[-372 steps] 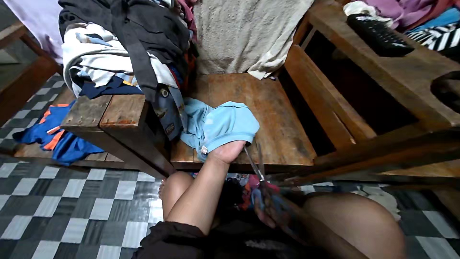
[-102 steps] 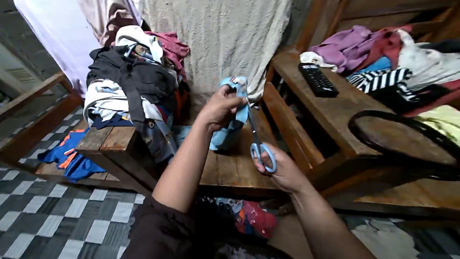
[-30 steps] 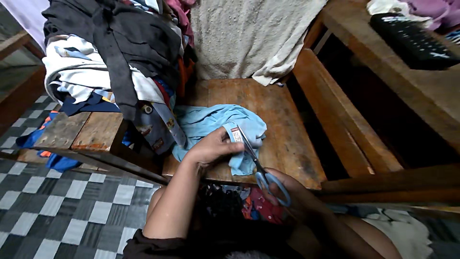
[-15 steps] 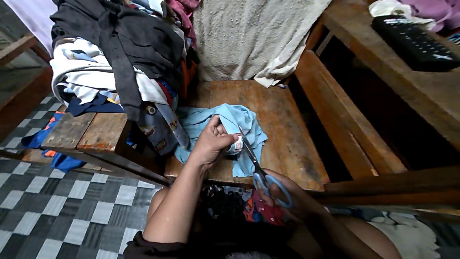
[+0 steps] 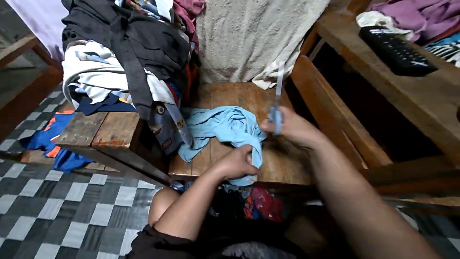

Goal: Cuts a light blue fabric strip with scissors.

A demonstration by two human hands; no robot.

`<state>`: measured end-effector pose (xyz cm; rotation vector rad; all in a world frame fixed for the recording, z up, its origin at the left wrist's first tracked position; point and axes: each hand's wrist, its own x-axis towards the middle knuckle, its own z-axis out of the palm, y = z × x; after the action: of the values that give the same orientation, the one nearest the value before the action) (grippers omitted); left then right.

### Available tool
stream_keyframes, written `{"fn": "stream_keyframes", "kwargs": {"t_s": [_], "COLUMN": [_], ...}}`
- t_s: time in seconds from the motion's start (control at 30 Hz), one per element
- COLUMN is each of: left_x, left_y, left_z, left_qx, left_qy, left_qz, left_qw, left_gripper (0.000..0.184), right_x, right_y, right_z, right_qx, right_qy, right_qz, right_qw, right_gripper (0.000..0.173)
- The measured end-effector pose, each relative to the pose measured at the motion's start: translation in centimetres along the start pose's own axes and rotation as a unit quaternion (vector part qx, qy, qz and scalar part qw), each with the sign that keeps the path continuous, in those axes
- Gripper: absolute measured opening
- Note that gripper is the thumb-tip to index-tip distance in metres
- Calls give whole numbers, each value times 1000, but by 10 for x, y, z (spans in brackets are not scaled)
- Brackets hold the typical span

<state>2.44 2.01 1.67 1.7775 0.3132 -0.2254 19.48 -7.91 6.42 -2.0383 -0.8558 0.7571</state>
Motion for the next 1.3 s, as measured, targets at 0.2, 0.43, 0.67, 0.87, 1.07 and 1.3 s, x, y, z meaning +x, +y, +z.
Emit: {"fn": "stream_keyframes", "kwargs": {"t_s": [0.2,0.43,0.67,0.87,1.07,1.3], "left_x": [13,11,5,6,14,17], "left_y": [-12,-16,-19,-15,-12,-10], "left_z": [23,25,8,-10,-7,-29], "left_qx": [90,111,-93,-386,-443,-399], "left_qy": [-54,-73,-23,-19,-13,89], "left_qz": [-45,-58,0,139,181,204], "left_qw": [994,989,995,912,878,889], "left_gripper": [44,36,42,58,40,33], "right_x": [32,18,33,32,-14,-93], "right_y": [-9,-2,-25,-13,30,101], "right_z": [86,93,38,-14,9,80], "right_qx": [-237,-356,-24,90,74,344], "right_qy": [-130,-107,129,330,243,-63], "right_qz": [14,13,-37,-44,-6,-152], "right_qw": [963,928,991,939,967,924], "right_gripper": [65,41,46,54,51,55]}}
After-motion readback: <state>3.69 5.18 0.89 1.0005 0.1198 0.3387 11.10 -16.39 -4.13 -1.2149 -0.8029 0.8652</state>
